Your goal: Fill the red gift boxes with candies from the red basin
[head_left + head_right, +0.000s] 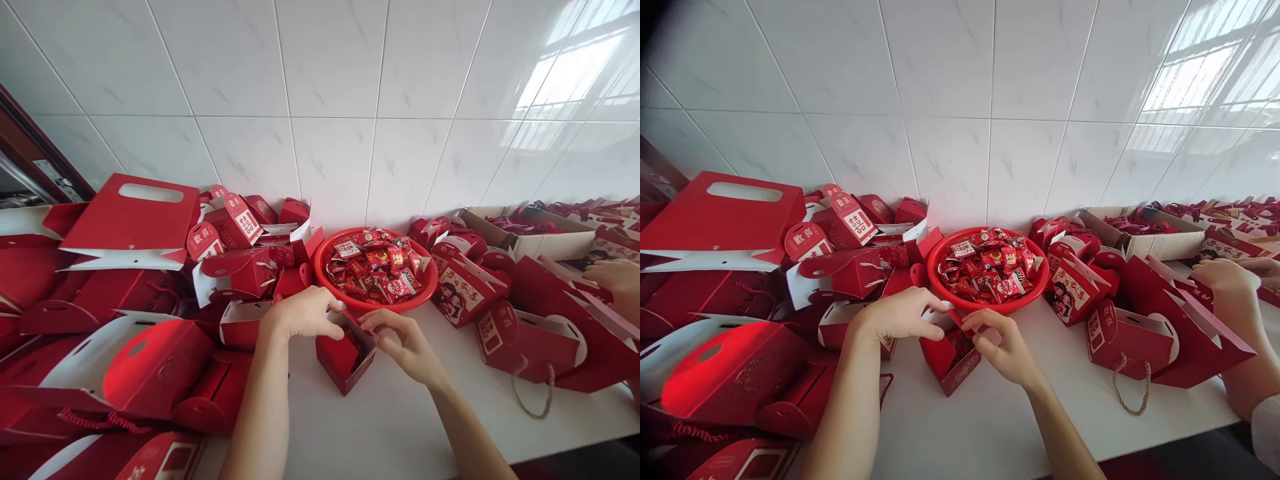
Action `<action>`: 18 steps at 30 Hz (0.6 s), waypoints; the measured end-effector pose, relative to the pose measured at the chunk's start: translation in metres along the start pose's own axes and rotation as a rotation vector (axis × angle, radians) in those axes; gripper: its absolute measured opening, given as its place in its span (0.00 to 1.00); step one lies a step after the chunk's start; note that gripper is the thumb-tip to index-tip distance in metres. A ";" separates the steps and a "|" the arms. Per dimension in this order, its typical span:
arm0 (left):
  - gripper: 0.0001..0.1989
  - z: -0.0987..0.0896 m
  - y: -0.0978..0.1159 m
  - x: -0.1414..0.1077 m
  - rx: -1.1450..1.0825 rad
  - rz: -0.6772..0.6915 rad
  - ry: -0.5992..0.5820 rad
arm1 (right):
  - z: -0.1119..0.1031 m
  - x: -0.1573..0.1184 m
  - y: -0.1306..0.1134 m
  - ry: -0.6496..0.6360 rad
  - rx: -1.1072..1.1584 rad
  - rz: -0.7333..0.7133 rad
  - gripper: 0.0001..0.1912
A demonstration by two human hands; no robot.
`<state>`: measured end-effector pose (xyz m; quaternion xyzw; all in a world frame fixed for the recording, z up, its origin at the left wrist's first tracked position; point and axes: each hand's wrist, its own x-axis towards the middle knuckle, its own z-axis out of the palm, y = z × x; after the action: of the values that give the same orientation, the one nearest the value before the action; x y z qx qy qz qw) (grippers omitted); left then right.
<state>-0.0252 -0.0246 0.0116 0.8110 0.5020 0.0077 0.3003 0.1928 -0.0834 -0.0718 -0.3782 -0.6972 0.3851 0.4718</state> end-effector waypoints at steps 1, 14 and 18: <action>0.14 0.002 -0.002 0.000 0.014 -0.018 0.025 | 0.000 -0.001 0.004 0.001 0.018 -0.020 0.08; 0.36 0.051 -0.017 -0.004 -0.188 0.164 0.257 | 0.001 -0.010 0.017 -0.028 0.008 -0.055 0.18; 0.34 0.073 -0.022 -0.004 -0.285 0.185 0.395 | 0.000 -0.011 0.019 -0.015 0.005 -0.057 0.11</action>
<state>-0.0216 -0.0558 -0.0580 0.7856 0.4685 0.2642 0.3057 0.1988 -0.0851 -0.0922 -0.3541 -0.7103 0.3758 0.4784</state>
